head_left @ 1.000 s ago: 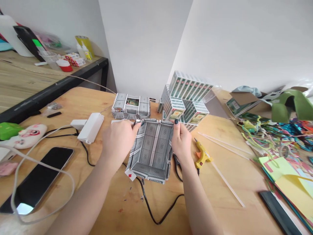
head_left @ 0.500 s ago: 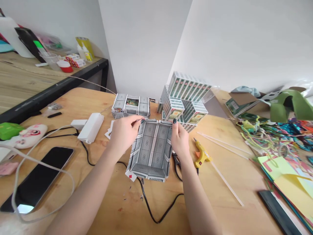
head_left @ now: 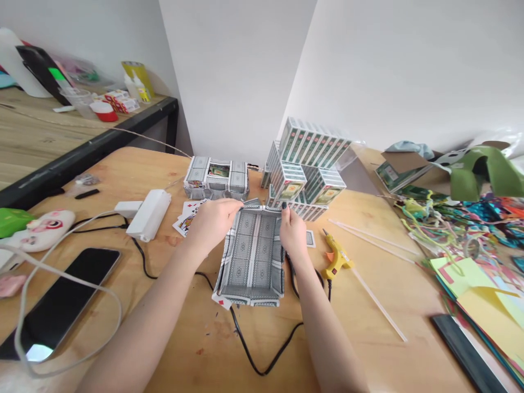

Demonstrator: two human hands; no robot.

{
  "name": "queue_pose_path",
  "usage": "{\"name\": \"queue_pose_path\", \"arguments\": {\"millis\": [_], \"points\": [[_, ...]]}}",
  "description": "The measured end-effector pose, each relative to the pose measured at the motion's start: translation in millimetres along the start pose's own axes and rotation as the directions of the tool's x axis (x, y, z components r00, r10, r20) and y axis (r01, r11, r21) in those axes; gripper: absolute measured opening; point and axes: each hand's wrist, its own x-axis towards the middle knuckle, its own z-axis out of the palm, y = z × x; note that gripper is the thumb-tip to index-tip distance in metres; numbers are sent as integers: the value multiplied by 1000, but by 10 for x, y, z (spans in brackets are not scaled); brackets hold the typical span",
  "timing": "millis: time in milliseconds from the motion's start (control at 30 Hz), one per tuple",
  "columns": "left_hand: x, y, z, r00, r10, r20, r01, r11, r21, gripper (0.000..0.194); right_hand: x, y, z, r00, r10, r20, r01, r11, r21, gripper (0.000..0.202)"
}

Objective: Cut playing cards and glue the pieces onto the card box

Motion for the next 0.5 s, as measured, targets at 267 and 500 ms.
{"name": "queue_pose_path", "arguments": {"millis": [267, 500], "points": [[37, -145, 185, 991, -56, 124, 35, 986, 164, 32, -99, 19, 236, 996, -18, 86, 22, 999, -41, 31], [54, -202, 216, 980, -129, 151, 113, 987, 112, 32, 71, 198, 33, 993, -39, 114, 48, 996, -73, 31]]}}
